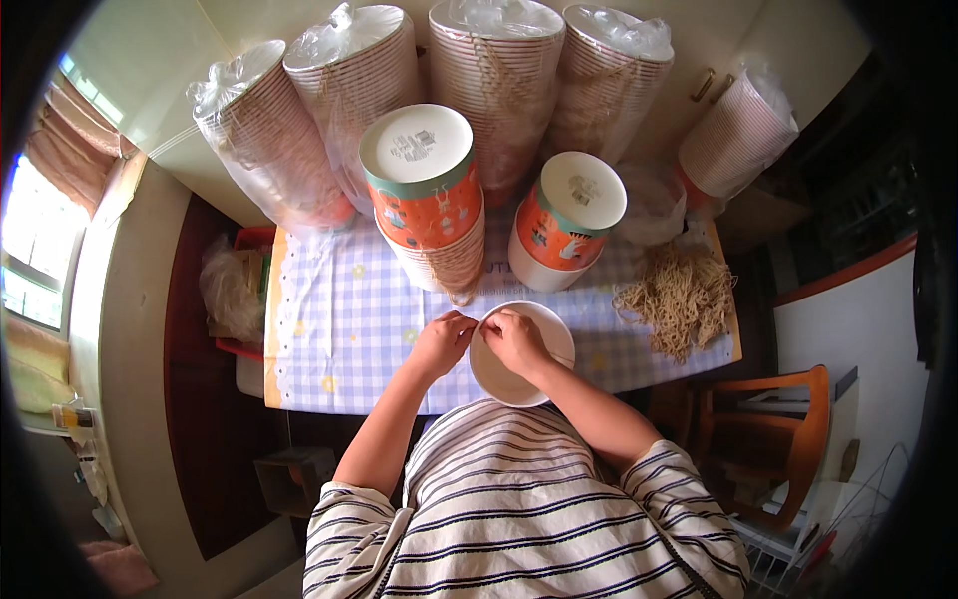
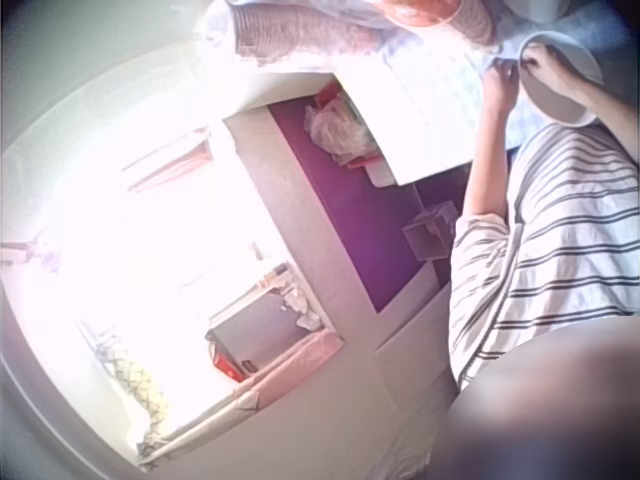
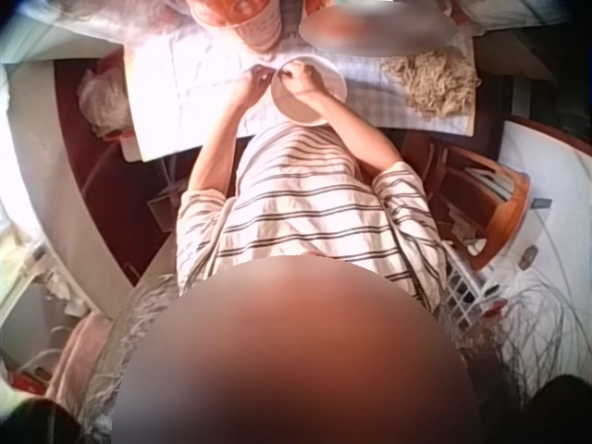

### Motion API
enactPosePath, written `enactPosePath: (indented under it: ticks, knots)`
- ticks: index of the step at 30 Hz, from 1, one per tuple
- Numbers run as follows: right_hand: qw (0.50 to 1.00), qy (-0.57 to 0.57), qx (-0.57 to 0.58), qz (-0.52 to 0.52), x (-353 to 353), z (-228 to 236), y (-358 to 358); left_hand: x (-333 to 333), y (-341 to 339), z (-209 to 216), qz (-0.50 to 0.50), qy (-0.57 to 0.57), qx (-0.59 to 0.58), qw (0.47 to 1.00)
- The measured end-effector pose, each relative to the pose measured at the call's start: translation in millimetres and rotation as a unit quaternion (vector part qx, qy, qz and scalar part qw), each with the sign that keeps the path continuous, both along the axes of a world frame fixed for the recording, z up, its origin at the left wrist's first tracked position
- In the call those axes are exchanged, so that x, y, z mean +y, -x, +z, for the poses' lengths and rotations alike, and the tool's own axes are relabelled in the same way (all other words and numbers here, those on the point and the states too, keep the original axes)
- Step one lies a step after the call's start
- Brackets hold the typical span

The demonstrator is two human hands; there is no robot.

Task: Packing dry noodle bundles into paper bowls and stacking them for storage.

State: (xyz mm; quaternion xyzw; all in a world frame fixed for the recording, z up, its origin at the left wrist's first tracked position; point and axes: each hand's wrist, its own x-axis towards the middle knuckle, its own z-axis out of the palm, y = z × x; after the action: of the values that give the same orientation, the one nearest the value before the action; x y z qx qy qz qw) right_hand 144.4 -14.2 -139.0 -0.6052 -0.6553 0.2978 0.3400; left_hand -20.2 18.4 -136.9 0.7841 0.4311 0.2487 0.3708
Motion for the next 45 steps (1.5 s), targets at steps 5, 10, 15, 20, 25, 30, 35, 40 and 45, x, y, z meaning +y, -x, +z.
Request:
enactPosePath:
  ticks: [5, 10, 15, 20, 25, 30, 35, 40, 45]
  knots:
    - [0.996, 0.064, 0.056, 0.008, -3, 3, -3, -4, 1, 1, -0.002, -0.006, 0.022, 1.0]
    - [0.989, 0.106, 0.097, 0.025, -13, 0, -30, -16, 11, -9, 0.102, 0.344, -0.172, 0.917]
    - [0.907, 0.292, 0.298, 0.054, -38, 58, -41, -47, 20, -20, 0.169, 0.573, -0.389, 0.701]
    - [0.873, 0.31, 0.358, 0.12, -76, 51, -21, -74, 19, -28, 0.133, 0.636, -0.504, 0.569]
    - [0.953, 0.201, 0.168, 0.152, -97, 47, -3, -90, 16, -39, 0.189, 0.635, -0.535, 0.525]
    - [0.986, 0.002, 0.056, 0.158, -97, 50, -3, -104, 20, -41, 0.188, 0.632, -0.581, 0.477]
    - [0.982, -0.118, -0.052, 0.139, -94, 39, -11, -110, 13, -36, 0.125, 0.61, -0.589, 0.516]
    - [0.994, -0.015, 0.04, 0.103, -93, 21, -14, -110, 2, -37, 0.126, 0.579, -0.467, 0.656]
    - [0.982, 0.095, 0.162, 0.029, -93, -2, -17, -112, -5, -32, 0.156, 0.494, -0.418, 0.747]
